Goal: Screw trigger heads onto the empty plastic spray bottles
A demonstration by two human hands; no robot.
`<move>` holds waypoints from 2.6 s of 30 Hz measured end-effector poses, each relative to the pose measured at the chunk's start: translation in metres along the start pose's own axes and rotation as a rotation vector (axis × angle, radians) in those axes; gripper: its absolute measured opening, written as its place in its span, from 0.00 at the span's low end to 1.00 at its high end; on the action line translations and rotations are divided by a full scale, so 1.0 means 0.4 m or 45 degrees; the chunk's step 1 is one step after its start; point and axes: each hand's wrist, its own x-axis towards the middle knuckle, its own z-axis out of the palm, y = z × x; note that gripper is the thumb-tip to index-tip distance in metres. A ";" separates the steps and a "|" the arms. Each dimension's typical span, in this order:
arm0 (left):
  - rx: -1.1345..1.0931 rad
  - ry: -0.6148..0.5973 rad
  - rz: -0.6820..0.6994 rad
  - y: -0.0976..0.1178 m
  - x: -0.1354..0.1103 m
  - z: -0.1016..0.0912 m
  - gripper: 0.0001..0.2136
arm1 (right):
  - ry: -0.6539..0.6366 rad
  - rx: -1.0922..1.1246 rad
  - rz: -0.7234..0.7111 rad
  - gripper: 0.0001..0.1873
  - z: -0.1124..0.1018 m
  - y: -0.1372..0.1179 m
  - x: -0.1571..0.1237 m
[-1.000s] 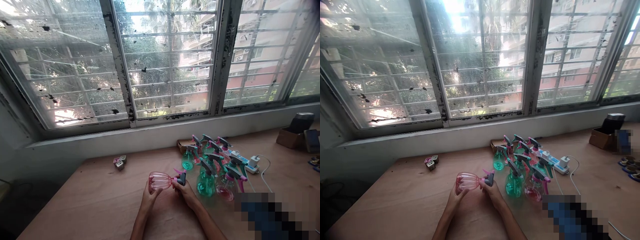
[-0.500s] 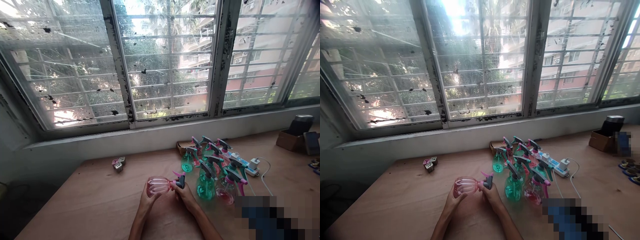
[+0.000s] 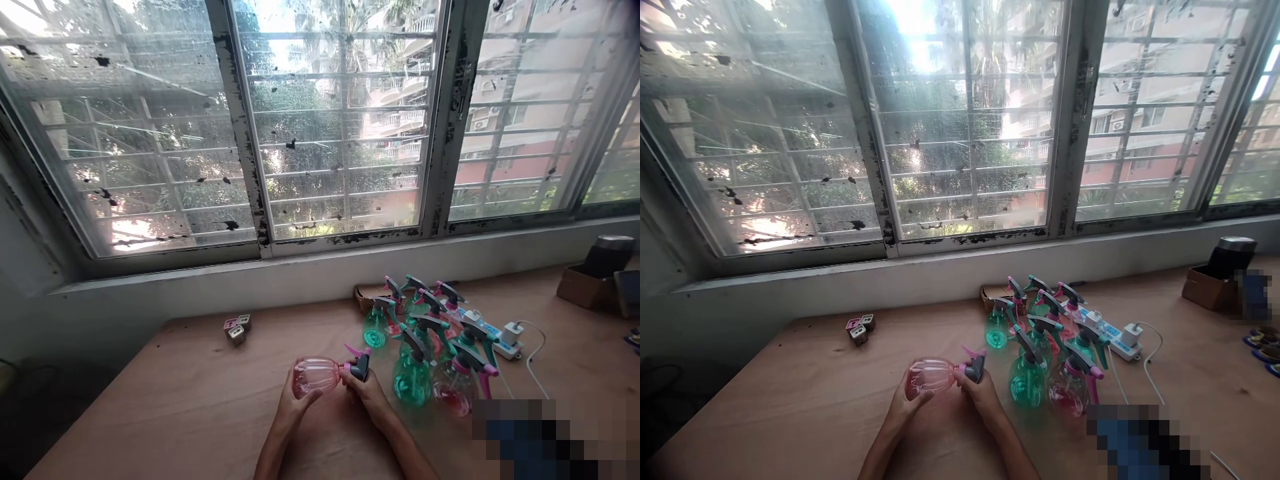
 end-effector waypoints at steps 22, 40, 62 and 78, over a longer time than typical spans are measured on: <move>0.006 -0.034 0.000 -0.003 -0.016 -0.003 0.53 | -0.007 0.031 -0.014 0.20 -0.006 0.000 -0.005; 0.079 0.048 0.004 -0.059 0.002 -0.004 0.48 | -0.022 0.037 -0.013 0.23 -0.005 0.001 -0.004; 0.126 0.046 0.056 -0.036 -0.005 -0.003 0.45 | 0.028 0.074 -0.025 0.22 -0.005 0.004 -0.002; 0.112 0.052 0.067 -0.055 0.005 -0.007 0.46 | -0.012 0.073 0.009 0.24 0.005 -0.010 -0.010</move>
